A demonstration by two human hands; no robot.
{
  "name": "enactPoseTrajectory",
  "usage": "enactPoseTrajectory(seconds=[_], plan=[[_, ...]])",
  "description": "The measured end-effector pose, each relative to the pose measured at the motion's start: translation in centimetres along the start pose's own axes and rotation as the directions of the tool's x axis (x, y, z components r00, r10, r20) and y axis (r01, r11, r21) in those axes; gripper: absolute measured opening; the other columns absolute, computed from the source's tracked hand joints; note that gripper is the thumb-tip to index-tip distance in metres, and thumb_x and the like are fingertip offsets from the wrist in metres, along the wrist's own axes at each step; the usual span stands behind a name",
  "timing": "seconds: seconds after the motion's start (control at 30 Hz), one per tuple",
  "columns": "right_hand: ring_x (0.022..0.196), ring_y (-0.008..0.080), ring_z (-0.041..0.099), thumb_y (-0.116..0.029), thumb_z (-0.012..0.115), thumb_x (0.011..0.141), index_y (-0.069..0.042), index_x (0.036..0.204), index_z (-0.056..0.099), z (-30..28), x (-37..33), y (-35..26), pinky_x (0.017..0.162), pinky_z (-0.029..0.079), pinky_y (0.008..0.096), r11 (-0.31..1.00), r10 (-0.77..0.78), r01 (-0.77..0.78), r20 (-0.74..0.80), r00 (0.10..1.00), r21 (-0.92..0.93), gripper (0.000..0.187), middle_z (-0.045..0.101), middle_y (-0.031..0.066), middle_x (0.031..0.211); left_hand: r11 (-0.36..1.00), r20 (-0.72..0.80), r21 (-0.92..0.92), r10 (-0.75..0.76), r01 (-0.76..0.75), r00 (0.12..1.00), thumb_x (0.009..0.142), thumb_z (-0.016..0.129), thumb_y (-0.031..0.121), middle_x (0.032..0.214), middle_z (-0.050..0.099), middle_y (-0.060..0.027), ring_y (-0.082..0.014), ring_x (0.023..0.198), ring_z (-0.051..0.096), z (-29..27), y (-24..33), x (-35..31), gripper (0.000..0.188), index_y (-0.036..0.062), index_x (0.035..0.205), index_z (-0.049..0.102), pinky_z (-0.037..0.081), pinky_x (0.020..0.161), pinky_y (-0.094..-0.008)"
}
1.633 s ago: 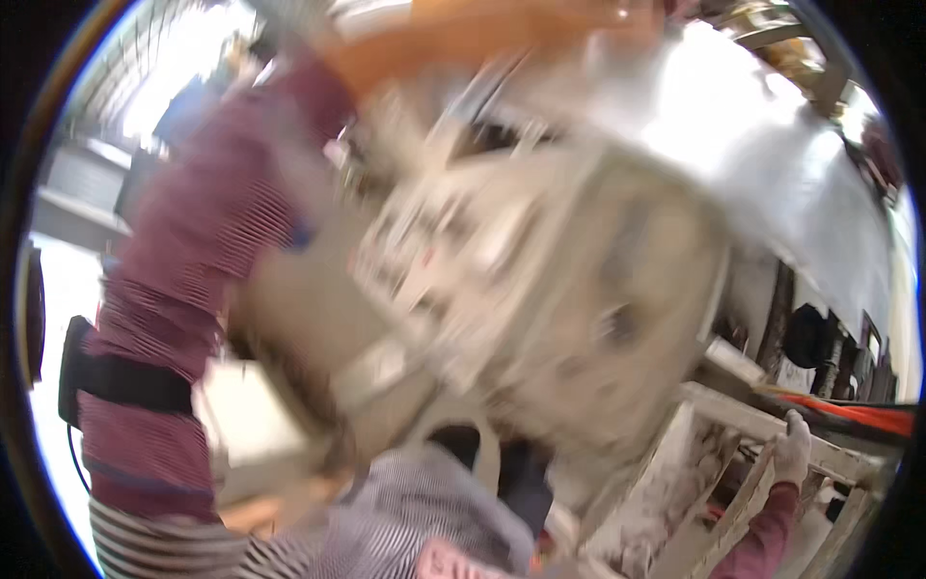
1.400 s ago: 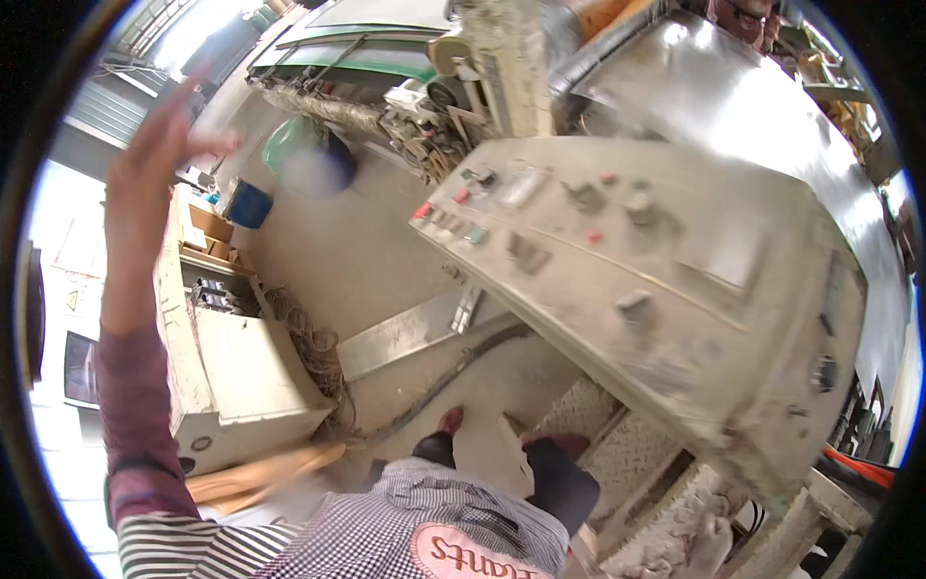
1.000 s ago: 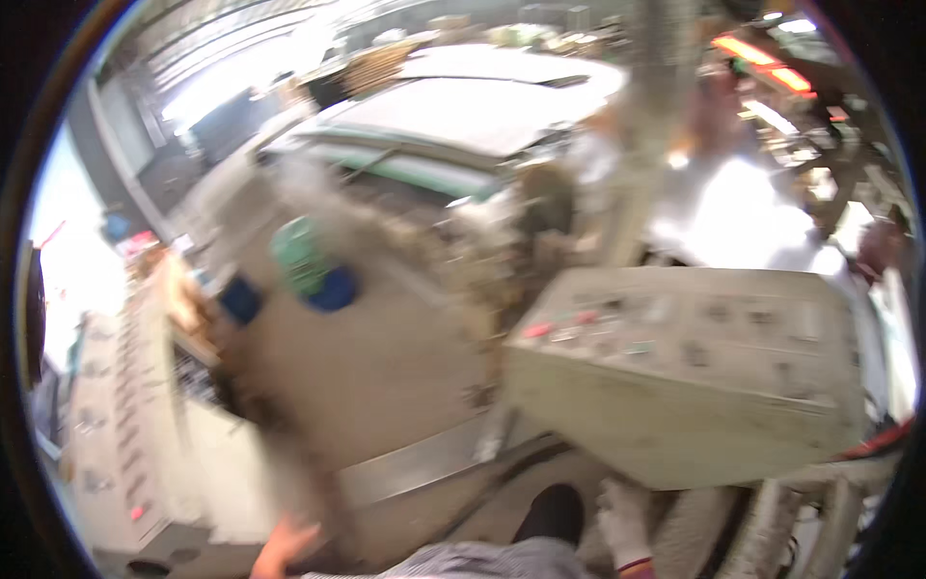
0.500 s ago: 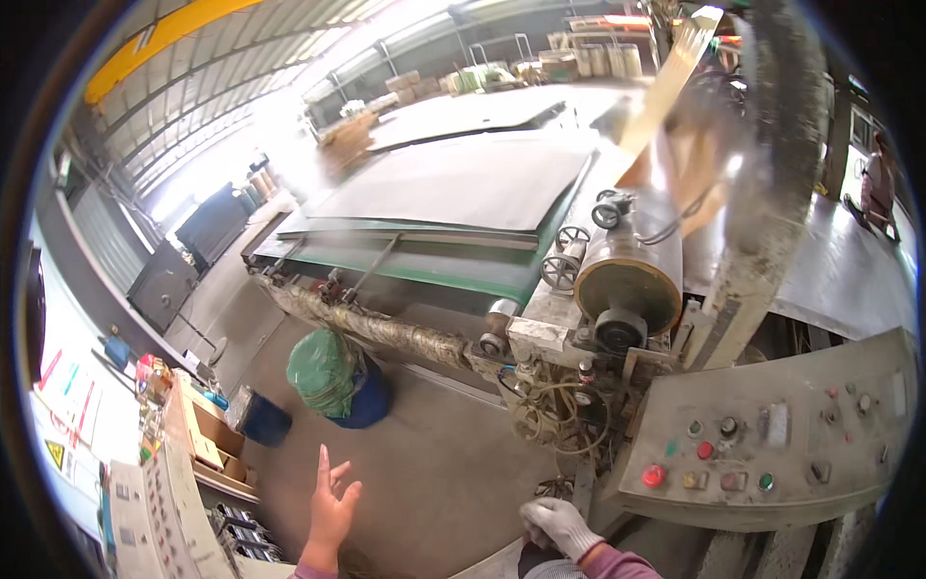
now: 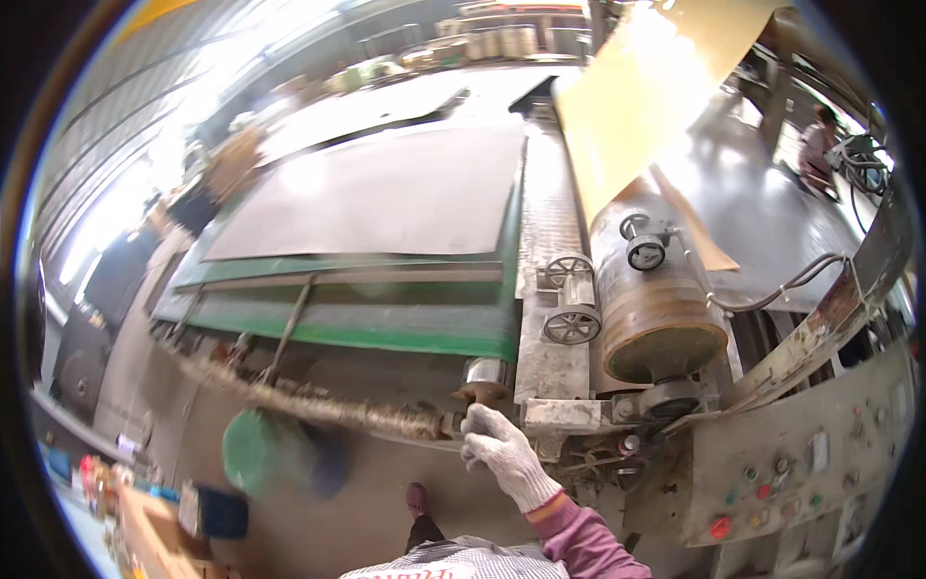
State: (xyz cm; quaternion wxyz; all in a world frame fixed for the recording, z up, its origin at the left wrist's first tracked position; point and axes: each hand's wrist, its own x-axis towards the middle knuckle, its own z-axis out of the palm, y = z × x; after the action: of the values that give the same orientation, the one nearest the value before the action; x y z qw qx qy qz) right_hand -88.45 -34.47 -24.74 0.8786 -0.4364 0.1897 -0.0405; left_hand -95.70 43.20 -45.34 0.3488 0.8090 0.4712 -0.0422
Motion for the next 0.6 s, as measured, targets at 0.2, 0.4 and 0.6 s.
enactPoseTrajectory(seconds=[0.2,0.4,0.6], plan=[[0.076,0.0143,0.058,0.000,0.062,0.083,-0.003,0.125,0.047,3.7,13.3,2.1,0.062,0.049,0.0266,0.973,-0.085,0.156,-0.363,0.928,0.172,0.045,0.054,0.0044,0.102,0.661,0.170,-0.432,0.728,-0.613,0.664,0.092,0.057,0.018,0.116,0.057,-0.0075,-0.0185,0.100,0.055,16.0,48.8,6.5,0.047,0.0070,0.136,0.044,0.046,0.083,-0.0325],[0.082,0.0146,0.058,0.006,0.061,0.078,-0.003,0.121,0.049,7.8,22.9,-5.1,0.070,0.049,0.0271,0.920,-0.223,0.353,-0.517,0.827,0.168,0.046,0.053,0.0027,0.100,0.439,0.389,-0.665,0.894,-0.604,0.221,0.093,0.056,0.025,0.116,0.055,-0.0029,-0.0125,0.105,0.051,30.4,77.6,-10.9,0.045,0.0136,0.135,0.046,0.041,0.087,-0.0291],[0.072,0.0132,0.056,0.002,0.058,0.085,-0.012,0.082,0.047,1.6,34.7,-10.5,0.065,0.050,0.0261,0.794,-0.462,0.574,-0.416,0.783,0.199,0.018,0.050,-0.0007,0.075,0.319,0.488,-0.599,0.873,-0.734,-0.019,0.090,0.060,0.024,0.118,0.054,-0.0089,-0.0190,0.110,0.051,45.3,84.9,-14.8,0.046,0.0044,0.130,0.049,0.040,0.092,-0.0298]])
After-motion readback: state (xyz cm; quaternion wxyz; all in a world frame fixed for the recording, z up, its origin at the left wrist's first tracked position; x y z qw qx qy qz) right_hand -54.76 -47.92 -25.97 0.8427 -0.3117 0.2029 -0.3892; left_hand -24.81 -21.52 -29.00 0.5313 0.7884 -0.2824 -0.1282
